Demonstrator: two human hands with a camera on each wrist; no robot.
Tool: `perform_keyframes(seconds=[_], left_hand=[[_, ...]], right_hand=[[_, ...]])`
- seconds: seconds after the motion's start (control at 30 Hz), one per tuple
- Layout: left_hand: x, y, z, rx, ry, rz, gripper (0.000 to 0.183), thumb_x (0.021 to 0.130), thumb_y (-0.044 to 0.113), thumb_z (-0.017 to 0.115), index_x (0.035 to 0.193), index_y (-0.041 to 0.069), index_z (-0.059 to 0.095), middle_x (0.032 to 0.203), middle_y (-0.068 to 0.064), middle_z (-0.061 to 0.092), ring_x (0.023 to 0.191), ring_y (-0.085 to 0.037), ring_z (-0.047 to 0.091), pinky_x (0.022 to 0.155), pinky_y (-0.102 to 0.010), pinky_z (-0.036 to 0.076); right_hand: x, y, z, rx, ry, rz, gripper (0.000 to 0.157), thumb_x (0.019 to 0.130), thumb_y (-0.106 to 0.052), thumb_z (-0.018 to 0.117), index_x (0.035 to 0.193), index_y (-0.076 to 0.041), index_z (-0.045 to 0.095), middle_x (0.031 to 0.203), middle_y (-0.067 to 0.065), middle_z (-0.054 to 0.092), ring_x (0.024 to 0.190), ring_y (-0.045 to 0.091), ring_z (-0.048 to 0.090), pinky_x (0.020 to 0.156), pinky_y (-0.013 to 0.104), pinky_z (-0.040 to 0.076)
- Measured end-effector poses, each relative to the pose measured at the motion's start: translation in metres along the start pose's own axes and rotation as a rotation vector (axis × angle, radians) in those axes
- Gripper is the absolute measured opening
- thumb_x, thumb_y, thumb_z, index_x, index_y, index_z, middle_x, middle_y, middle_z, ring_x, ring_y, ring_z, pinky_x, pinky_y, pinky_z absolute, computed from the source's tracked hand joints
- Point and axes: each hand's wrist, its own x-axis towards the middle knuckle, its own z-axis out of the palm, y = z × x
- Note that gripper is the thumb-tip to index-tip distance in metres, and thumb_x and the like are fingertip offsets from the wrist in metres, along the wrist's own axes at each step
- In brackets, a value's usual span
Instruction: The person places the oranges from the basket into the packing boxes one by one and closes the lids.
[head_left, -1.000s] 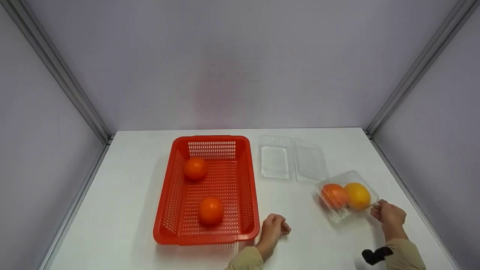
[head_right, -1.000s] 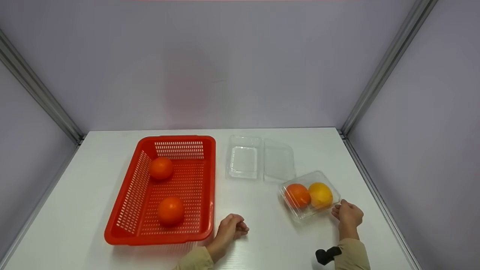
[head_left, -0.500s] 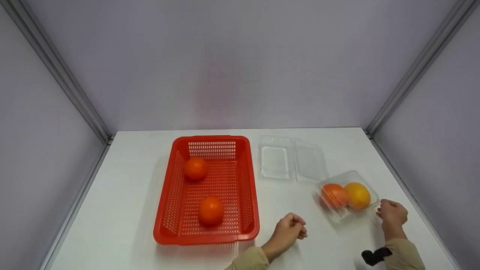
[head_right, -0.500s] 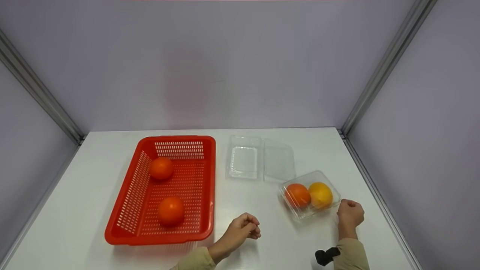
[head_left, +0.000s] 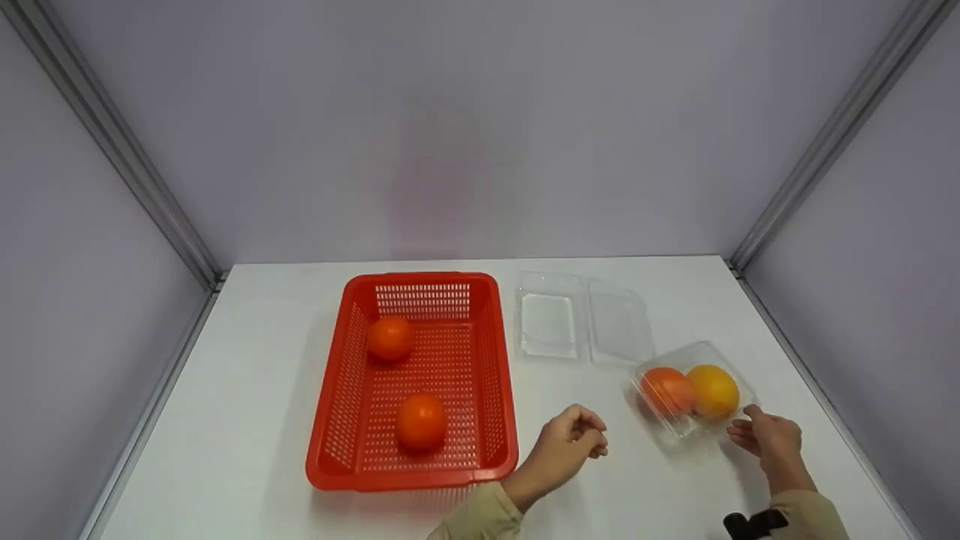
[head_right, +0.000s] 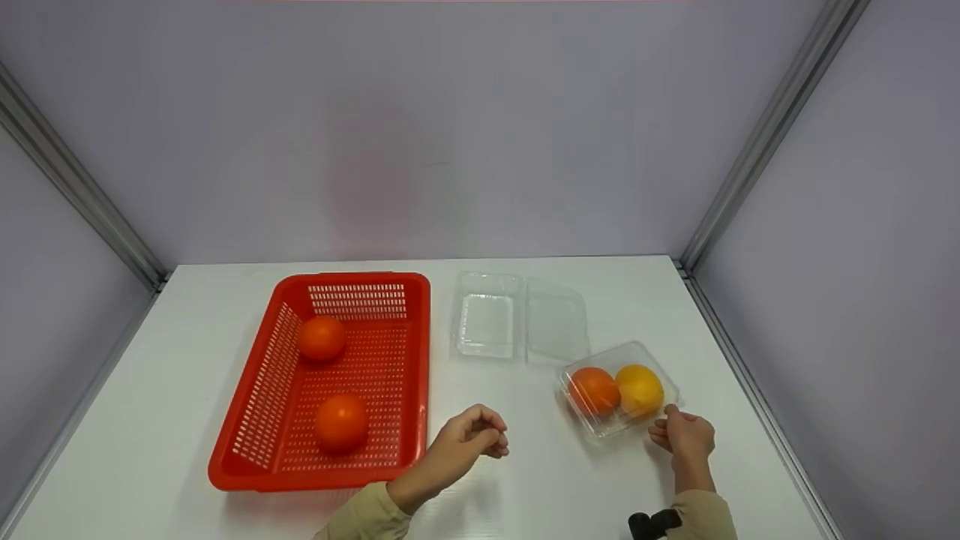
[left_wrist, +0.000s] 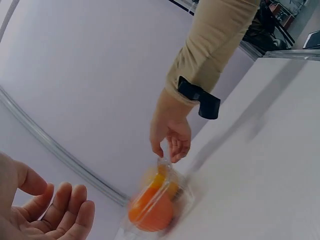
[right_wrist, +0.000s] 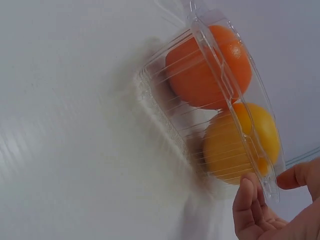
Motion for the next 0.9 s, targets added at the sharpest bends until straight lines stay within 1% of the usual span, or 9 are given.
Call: perform_keyframes(seconds=[0.1,0.17,0.3,0.43,0.53,0.63,0.73,0.83,0.9], left_hand=[[-0.001,0.007,-0.008,-0.010,0.017,0.019,0.013,0.091,0.005,0.052,0.100,-0.002,0.059,0.086,-0.007,0.062,0.075,-0.006,0.061,0.072,-0.017,0.055],[-0.002,0.010,-0.013,-0.018,0.027,0.036,0.014,0.092,0.005,0.051,0.101,-0.003,0.058,0.087,-0.011,0.063,0.076,-0.008,0.061,0.073,-0.018,0.055],[-0.003,0.015,-0.026,-0.021,0.029,0.060,0.015,0.094,0.006,0.049,0.104,-0.004,0.056,0.091,-0.014,0.062,0.079,-0.009,0.061,0.076,-0.020,0.056],[-0.006,0.019,-0.040,-0.025,0.041,0.071,0.016,0.096,0.006,0.048,0.106,-0.006,0.054,0.092,-0.016,0.062,0.080,-0.010,0.060,0.078,-0.022,0.056],[-0.008,0.021,-0.049,-0.031,0.079,0.081,0.016,0.095,0.005,0.049,0.105,-0.006,0.054,0.092,-0.020,0.062,0.080,-0.010,0.061,0.079,-0.023,0.057],[-0.009,0.023,-0.058,-0.036,0.120,0.091,0.016,0.094,0.004,0.050,0.105,-0.007,0.054,0.092,-0.024,0.062,0.079,-0.011,0.061,0.080,-0.025,0.057],[-0.011,0.024,-0.069,-0.040,0.150,0.094,0.017,0.094,0.003,0.050,0.106,-0.008,0.054,0.093,-0.024,0.062,0.079,-0.011,0.061,0.081,-0.027,0.058],[-0.012,0.023,-0.082,-0.032,0.173,0.088,0.018,0.095,0.003,0.049,0.108,-0.009,0.053,0.094,-0.023,0.062,0.080,-0.011,0.060,0.083,-0.028,0.058],[-0.013,0.023,-0.091,-0.020,0.187,0.077,0.018,0.095,0.004,0.049,0.109,-0.008,0.052,0.095,-0.022,0.062,0.082,-0.011,0.060,0.083,-0.027,0.057]], right_hand=[[-0.002,0.000,0.001,-0.006,-0.071,0.002,0.039,0.097,-0.016,0.044,0.120,0.014,0.043,0.061,-0.003,0.065,0.057,0.006,0.068,0.063,0.021,0.059],[-0.002,-0.001,0.002,-0.016,-0.083,-0.002,0.034,0.096,-0.014,0.045,0.116,0.013,0.044,0.062,-0.003,0.065,0.058,0.006,0.067,0.063,0.021,0.059],[0.000,-0.001,0.004,-0.030,-0.037,-0.022,0.037,0.095,-0.013,0.045,0.120,0.013,0.041,0.064,-0.004,0.062,0.059,0.005,0.064,0.063,0.020,0.058],[0.006,-0.002,0.005,-0.015,0.021,-0.033,0.048,0.096,-0.013,0.045,0.133,0.015,0.035,0.064,-0.006,0.059,0.059,0.004,0.060,0.063,0.018,0.057],[0.013,-0.004,0.004,0.009,0.054,-0.045,0.047,0.094,-0.009,0.045,0.133,0.015,0.037,0.062,-0.007,0.058,0.058,0.002,0.059,0.061,0.017,0.057],[0.019,-0.005,0.002,0.034,0.093,-0.050,0.039,0.091,-0.006,0.047,0.126,0.012,0.045,0.061,-0.008,0.057,0.059,0.003,0.057,0.060,0.018,0.056],[0.023,-0.004,0.000,0.033,0.126,-0.038,0.033,0.092,-0.009,0.048,0.121,0.008,0.048,0.062,-0.009,0.056,0.060,0.003,0.056,0.060,0.017,0.056],[0.022,-0.002,0.000,0.016,0.122,-0.030,0.036,0.095,-0.016,0.047,0.122,0.007,0.047,0.062,-0.010,0.056,0.060,0.003,0.056,0.061,0.017,0.056],[0.020,0.000,-0.001,0.004,0.096,-0.035,0.037,0.097,-0.020,0.045,0.122,0.007,0.046,0.062,-0.010,0.057,0.060,0.002,0.057,0.062,0.017,0.056]])
